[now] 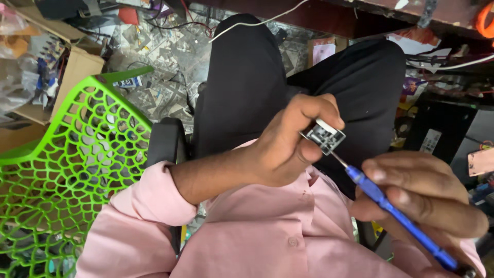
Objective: The person sits in a chair with the component on his lap and disassembles and repairs a small metal electrical part. He pries at it by hand, then uses a yellow-handled screwdriver and later a blue precision screwdriver to unscrew and work on its internals, repositioning the part repeatedly.
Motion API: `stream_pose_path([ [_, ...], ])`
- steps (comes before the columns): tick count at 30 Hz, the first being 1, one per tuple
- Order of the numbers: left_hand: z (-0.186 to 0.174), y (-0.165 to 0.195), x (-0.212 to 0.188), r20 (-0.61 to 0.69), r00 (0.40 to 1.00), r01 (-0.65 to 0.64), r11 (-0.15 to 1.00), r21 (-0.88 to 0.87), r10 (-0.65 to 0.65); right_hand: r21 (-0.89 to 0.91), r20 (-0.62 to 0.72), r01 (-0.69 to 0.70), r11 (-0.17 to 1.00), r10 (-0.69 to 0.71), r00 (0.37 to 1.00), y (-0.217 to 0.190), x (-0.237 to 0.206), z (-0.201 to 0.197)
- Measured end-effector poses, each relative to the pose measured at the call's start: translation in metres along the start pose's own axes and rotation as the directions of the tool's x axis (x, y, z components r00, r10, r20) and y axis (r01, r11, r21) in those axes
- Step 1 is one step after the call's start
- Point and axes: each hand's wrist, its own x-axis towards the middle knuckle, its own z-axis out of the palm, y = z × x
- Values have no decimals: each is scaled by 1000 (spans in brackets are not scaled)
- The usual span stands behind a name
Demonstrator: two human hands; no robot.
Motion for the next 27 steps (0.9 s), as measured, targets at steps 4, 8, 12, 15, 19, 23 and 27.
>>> stream_pose_path([
  [4, 2, 6, -1, 5, 1000, -30, 1000, -4, 31, 9, -107, 164, 986, -162, 981, 15, -16, 2],
  [8, 2, 7, 2, 29, 999, -45, 999, 26, 44, -77, -108, 258, 963, -266, 958, 31, -31, -2],
  [12, 3, 8, 2, 26, 996, -84, 996, 13, 84, -99, -273, 396, 913, -408, 871, 51, -41, 9],
  [15, 4, 8, 0, 29, 995, -98, 994, 43, 97, -82, -542, 640, 764, -573, 615, 74, -53, 17],
  [19, 11, 3, 2, -3, 984, -178, 979, 96, 180, 150, -765, 629, 763, -313, 563, 81, -79, 9],
  [23, 19, -1, 3, -10, 980, -196, 970, 143, 199, 550, -756, 603, 578, 37, 653, 66, -86, 9],
  [27, 24, -2, 1, -90, 984, -123, 953, 278, 154, 732, -576, 358, 579, 246, 779, 48, -59, 5],
])
